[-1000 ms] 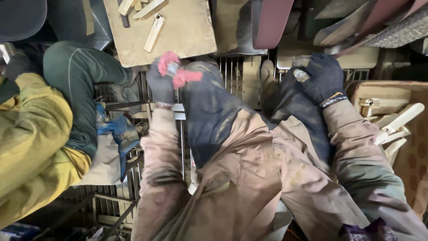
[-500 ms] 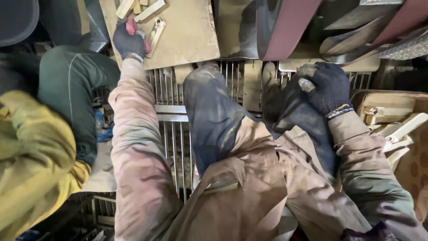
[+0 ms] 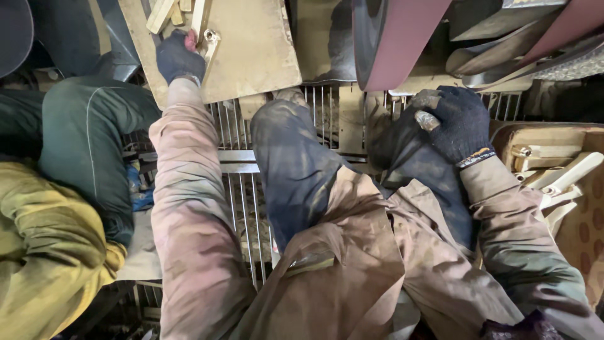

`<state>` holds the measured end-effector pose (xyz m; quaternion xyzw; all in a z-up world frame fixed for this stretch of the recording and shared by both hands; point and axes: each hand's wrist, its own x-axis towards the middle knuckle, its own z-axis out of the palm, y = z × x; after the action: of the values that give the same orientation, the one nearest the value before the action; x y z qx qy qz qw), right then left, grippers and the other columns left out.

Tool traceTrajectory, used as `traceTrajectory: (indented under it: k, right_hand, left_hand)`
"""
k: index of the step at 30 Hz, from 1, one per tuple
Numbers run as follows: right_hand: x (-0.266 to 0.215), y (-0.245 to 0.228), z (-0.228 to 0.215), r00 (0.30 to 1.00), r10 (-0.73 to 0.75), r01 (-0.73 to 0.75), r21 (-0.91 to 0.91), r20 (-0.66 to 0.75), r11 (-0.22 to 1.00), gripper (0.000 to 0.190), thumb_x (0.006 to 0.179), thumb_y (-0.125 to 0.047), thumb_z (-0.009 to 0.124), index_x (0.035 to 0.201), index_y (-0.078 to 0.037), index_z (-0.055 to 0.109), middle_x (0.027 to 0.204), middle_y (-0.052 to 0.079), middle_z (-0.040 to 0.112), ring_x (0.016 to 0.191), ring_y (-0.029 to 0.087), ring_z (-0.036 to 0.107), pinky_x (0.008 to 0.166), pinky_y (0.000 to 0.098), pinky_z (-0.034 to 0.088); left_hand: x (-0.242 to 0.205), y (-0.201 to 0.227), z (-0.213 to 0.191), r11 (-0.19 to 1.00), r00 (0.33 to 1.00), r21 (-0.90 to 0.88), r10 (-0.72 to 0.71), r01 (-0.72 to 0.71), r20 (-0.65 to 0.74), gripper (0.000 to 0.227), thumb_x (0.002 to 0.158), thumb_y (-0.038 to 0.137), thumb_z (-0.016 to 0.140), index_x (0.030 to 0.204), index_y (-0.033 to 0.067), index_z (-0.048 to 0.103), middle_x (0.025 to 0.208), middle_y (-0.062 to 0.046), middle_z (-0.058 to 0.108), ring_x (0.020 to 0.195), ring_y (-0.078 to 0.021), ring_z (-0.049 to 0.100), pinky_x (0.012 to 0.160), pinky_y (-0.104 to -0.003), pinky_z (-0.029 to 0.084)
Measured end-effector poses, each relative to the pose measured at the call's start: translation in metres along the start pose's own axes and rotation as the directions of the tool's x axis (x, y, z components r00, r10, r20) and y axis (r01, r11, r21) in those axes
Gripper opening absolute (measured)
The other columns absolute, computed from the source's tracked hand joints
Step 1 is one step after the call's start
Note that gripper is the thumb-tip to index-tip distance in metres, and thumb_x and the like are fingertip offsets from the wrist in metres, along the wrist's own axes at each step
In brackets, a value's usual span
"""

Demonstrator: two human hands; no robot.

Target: The person sits on the floor and repeatedly sands small wooden pieces against a belt sander. They pick up each piece, press it against the moving belt, and then place it into a nearby wooden crate.

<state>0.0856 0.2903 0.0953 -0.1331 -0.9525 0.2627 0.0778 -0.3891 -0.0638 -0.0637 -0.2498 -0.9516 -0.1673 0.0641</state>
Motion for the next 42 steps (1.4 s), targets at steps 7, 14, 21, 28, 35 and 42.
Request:
traceTrajectory:
  k: [7, 14, 21, 28, 35, 42]
  right_hand:
    - [-0.003, -0.002, 0.0, 1.0, -0.009, 0.009, -0.001, -0.027, 1.0, 0.021, 0.095, -0.026, 0.07, 0.113, -0.016, 0.075, 0.118, 0.008, 0.073, 0.112, 0.034, 0.066, 0.1, 0.0471, 0.051]
    - [-0.005, 0.004, 0.004, 0.999, -0.012, 0.012, -0.002, -0.045, 1.0, 0.022, 0.097, -0.027, 0.07, 0.115, -0.017, 0.075, 0.122, 0.008, 0.073, 0.118, 0.032, 0.066, 0.105, 0.0469, 0.05]
    - [-0.003, 0.004, 0.005, 0.998, -0.032, 0.03, -0.037, -0.048, 0.999, 0.022, 0.096, -0.027, 0.071, 0.114, -0.017, 0.076, 0.121, 0.009, 0.073, 0.118, 0.033, 0.065, 0.104, 0.048, 0.05]
    - [-0.005, -0.001, 0.003, 0.997, -0.03, 0.032, 0.021, -0.073, 0.999, 0.02, 0.095, -0.025, 0.071, 0.112, -0.016, 0.075, 0.119, 0.008, 0.073, 0.113, 0.033, 0.066, 0.101, 0.0465, 0.051]
    - [-0.013, 0.005, 0.003, 0.995, -0.031, 0.031, 0.004, -0.095, 1.0, 0.019, 0.093, -0.024, 0.072, 0.11, -0.017, 0.075, 0.118, 0.008, 0.073, 0.112, 0.035, 0.065, 0.101, 0.0477, 0.051]
    - [-0.028, 0.026, 0.013, 0.988, -0.034, 0.028, -0.043, -0.151, 0.999, 0.023, 0.095, -0.029, 0.072, 0.114, -0.018, 0.076, 0.119, 0.01, 0.073, 0.121, 0.036, 0.064, 0.108, 0.0487, 0.048]
  left_hand:
    - [-0.004, -0.009, 0.005, 0.999, 0.998, 0.046, -0.027, 0.024, 0.052, 0.026, 0.102, 0.03, 0.062, 0.087, 0.0111, 0.072, 0.082, -0.02, 0.07, 0.081, -0.0459, 0.064, 0.066, -0.056, 0.047]
    - [0.001, -0.013, 0.017, 0.998, 0.999, 0.054, 0.039, -0.037, -0.031, 0.015, 0.095, 0.02, 0.066, 0.089, 0.0069, 0.072, 0.084, -0.02, 0.071, 0.081, -0.0433, 0.066, 0.069, -0.052, 0.051]
    - [0.001, 0.009, -0.01, 0.988, 0.99, -0.152, -0.02, -0.001, -0.14, 0.009, 0.093, 0.01, 0.066, 0.087, 0.0056, 0.072, 0.082, -0.02, 0.071, 0.08, -0.0425, 0.067, 0.066, -0.049, 0.052]
    - [0.042, 0.047, -0.044, 0.958, 0.993, -0.261, 0.113, -0.117, -0.031, 0.011, 0.089, 0.001, 0.059, 0.08, 0.0055, 0.064, 0.075, -0.009, 0.07, 0.068, -0.0228, 0.069, 0.058, -0.036, 0.049]
    - [0.067, 0.101, -0.032, 0.439, 0.983, -0.879, -0.083, 0.184, 0.164, 0.012, 0.092, 0.002, 0.064, 0.081, 0.0041, 0.066, 0.071, -0.007, 0.07, 0.064, -0.0185, 0.068, 0.055, -0.031, 0.052]
    - [0.063, 0.116, -0.05, 0.977, 0.978, -0.046, 0.208, -0.207, 0.007, 0.003, 0.084, 0.005, 0.068, 0.082, 0.0068, 0.067, 0.072, -0.008, 0.07, 0.064, -0.027, 0.069, 0.055, -0.041, 0.054]
